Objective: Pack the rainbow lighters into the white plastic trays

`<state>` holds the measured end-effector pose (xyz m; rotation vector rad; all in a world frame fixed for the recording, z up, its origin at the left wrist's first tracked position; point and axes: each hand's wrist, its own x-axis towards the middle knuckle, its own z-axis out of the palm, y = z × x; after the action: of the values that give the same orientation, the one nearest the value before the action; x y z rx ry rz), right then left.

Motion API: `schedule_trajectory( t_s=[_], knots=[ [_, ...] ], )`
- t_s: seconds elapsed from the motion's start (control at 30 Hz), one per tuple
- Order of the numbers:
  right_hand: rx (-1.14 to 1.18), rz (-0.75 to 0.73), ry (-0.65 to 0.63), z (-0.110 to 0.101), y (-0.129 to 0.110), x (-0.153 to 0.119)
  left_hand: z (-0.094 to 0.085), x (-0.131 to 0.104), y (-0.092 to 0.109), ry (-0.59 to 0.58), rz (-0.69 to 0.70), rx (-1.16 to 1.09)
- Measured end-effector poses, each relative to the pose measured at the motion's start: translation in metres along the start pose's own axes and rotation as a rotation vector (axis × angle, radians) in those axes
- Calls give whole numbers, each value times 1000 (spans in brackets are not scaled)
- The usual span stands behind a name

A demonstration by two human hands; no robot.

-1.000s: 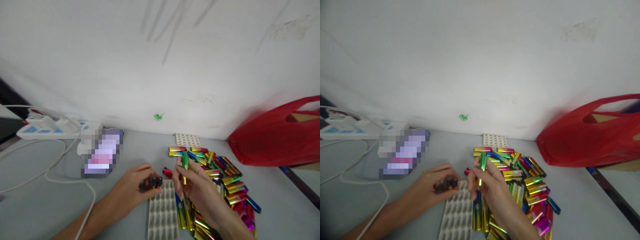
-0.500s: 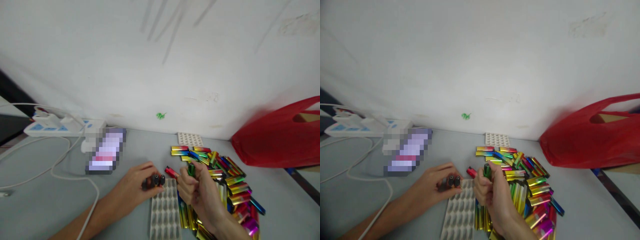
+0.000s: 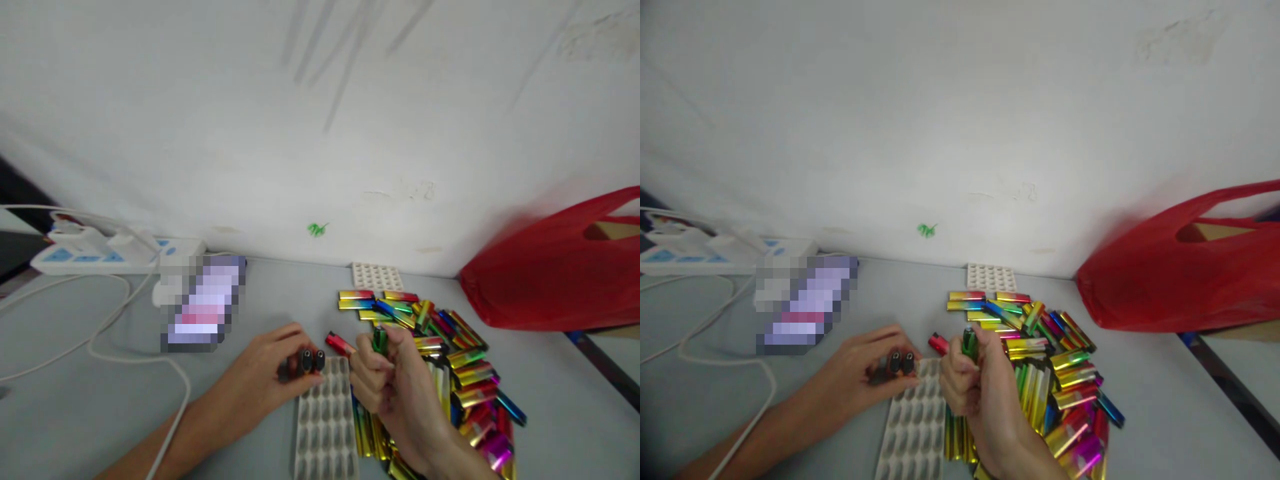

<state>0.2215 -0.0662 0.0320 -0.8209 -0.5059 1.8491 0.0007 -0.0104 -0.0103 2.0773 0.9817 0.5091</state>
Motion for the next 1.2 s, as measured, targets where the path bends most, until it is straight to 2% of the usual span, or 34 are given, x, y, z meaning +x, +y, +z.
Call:
schedule_trajectory(
  t_s=[0.13,0.2,0.27,0.4,0.47,0.57,0.67,0.77,0.87,1.1,1.2],
  knots=[
    [-15,13,4,2,2,1,0,0,0,1,-4,1],
    [-72,1,50,2,5,3,0,0,0,11,-1,-5],
    [-194,-81,115,1,8,4,0,1,0,11,-6,-17],
    [-525,-361,203,-1,13,1,0,1,3,-4,-21,-35],
    [-687,-391,187,-2,14,-1,-1,1,4,-8,-19,-39],
    [-848,-344,150,-4,16,-3,0,1,4,1,-14,-18],
    [-990,-348,174,-5,19,-4,0,0,1,-2,1,-5],
    [-1195,-417,208,-3,19,-6,1,0,-2,-8,19,-28],
    [-1363,-493,152,0,15,-8,2,-1,-3,-6,16,-50],
    [-1502,-529,28,5,8,-12,2,0,2,7,45,-76],
    [-1503,-533,64,3,7,-10,2,-1,2,1,41,-64]
  ],
)
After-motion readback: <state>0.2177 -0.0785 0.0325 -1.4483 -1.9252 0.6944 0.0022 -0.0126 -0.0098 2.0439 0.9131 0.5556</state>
